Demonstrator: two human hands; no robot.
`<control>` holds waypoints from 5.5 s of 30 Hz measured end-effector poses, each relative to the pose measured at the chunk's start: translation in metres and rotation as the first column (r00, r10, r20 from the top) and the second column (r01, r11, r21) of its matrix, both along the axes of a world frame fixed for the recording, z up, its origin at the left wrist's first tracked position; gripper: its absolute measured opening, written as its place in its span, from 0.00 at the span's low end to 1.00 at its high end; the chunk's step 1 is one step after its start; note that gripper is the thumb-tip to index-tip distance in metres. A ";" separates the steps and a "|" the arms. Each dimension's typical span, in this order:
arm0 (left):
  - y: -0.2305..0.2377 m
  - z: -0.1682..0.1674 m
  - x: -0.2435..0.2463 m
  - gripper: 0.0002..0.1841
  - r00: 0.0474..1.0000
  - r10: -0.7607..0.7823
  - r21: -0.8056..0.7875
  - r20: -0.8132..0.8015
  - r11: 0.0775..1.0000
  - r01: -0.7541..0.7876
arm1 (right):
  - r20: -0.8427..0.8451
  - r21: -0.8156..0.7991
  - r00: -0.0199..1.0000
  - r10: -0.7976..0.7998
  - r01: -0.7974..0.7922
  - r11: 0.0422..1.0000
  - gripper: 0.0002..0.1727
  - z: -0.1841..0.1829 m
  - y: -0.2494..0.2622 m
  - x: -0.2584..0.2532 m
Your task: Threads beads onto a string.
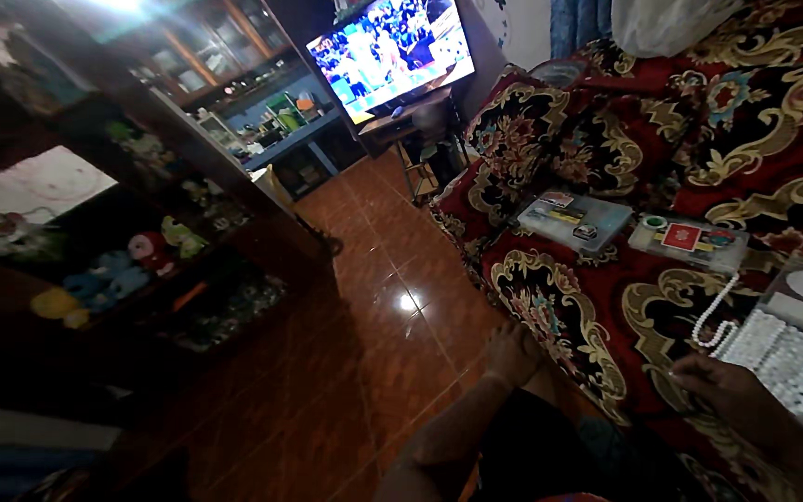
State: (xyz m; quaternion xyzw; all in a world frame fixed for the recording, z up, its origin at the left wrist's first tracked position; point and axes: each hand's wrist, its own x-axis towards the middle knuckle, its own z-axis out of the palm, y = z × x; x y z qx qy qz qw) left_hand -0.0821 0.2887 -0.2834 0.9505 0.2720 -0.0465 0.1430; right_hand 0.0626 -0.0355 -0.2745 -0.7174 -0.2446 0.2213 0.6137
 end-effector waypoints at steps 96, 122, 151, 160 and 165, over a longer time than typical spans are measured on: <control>-0.003 0.000 0.004 0.32 1.000 -0.006 0.019 -0.018 1.000 0.006 | -0.004 0.005 1.000 0.025 -0.024 1.000 0.05 -0.003 0.007 -0.002; -0.080 0.085 0.024 0.35 0.896 -0.165 -0.221 0.413 0.936 0.275 | -0.074 0.168 0.996 0.053 -0.040 0.985 0.10 0.070 -0.021 0.004; -0.135 0.071 0.030 0.07 0.282 -0.498 0.023 0.820 0.520 0.854 | -0.252 0.108 0.967 -0.040 0.069 0.992 0.08 0.074 -0.008 -0.068; -0.128 0.113 0.021 0.08 0.415 -0.431 -0.154 0.802 0.521 0.839 | -0.188 0.010 0.980 -0.066 0.069 0.998 0.10 0.128 -0.003 -0.070; -0.124 0.122 0.022 0.08 0.329 -0.276 -0.146 0.903 0.522 0.840 | -0.162 -0.062 0.982 -0.092 0.083 0.995 0.11 0.190 0.011 -0.095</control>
